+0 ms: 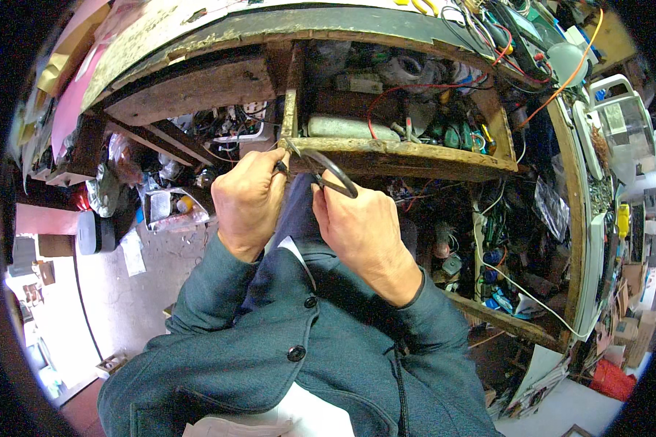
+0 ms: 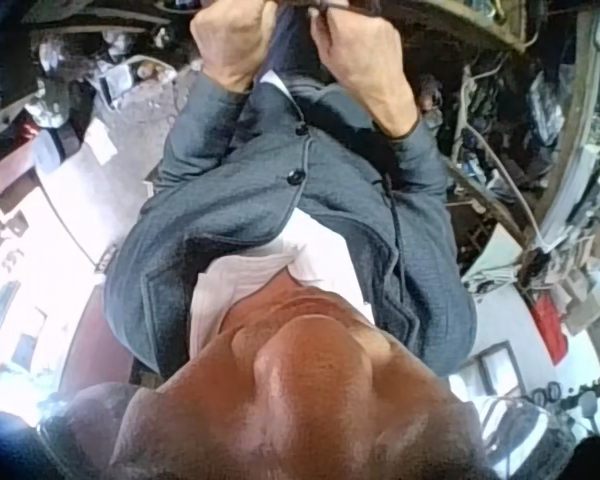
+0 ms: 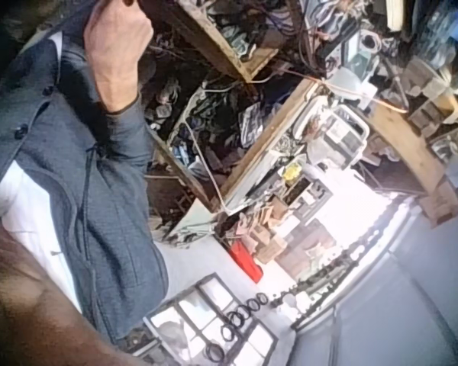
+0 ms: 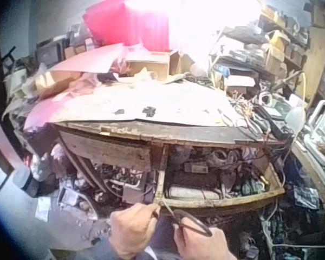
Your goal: The person strips insulation from a red wire using shears, twists the exposed strands, and then connects the wire to a small green circuit board. The person then uses a multimeter probe to test the connection on the circuit board.
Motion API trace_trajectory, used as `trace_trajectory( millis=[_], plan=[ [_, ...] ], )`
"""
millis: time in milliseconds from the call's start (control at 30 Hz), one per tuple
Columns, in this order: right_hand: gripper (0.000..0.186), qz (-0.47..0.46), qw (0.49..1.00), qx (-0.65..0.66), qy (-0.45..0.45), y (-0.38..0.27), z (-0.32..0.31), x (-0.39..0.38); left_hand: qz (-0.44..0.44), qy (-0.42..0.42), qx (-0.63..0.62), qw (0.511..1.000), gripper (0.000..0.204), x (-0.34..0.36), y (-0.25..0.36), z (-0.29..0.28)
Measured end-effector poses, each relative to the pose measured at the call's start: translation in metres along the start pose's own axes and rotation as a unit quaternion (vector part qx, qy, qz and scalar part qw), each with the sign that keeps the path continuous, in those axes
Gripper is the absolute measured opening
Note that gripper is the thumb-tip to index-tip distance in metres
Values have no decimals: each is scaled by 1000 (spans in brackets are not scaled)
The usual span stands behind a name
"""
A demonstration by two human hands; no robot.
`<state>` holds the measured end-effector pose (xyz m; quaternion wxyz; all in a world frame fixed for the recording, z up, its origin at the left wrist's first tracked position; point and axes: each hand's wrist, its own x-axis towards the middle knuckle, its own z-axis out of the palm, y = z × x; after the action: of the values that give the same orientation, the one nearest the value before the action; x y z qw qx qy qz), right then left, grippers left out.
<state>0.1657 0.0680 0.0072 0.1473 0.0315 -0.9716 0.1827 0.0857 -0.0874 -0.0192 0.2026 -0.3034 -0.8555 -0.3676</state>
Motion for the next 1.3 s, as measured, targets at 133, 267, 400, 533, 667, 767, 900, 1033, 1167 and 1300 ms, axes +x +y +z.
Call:
trace_trajectory(
  millis=[133,267,400,533,667,767,900,1033,1167,1300],
  plan=[
    [14,3,1000,-14,-8,1,2,-2,29,-1,10,1000,16,2,-1,0],
    [16,46,998,-42,-15,0,-5,3,31,-12,17,999,14,2,-1,-1],
    [18,8,1000,-19,-14,-6,-3,0,1,-18,11,1000,17,2,3,-3],
    [17,58,996,-59,-41,-6,-7,-1,2,-14,3,1000,17,2,1,-1],
    [18,35,998,-43,-14,-4,-7,-3,-2,-19,10,1000,18,2,3,-2],
    [18,26,999,-30,-19,-7,-5,-7,24,-11,13,1000,15,0,-2,1],
    [18,45,997,-57,-14,-2,-5,-6,14,-13,5,1000,16,2,1,-1],
    [18,25,999,-36,2,-5,-2,-9,-7,-23,9,1000,19,2,3,-3],
    [19,24,999,-44,-4,-2,-1,-11,-8,-19,1,1000,19,2,3,-3],
    [19,22,999,-44,3,-1,-3,-10,3,-16,7,1000,18,2,3,-2]
  ],
)
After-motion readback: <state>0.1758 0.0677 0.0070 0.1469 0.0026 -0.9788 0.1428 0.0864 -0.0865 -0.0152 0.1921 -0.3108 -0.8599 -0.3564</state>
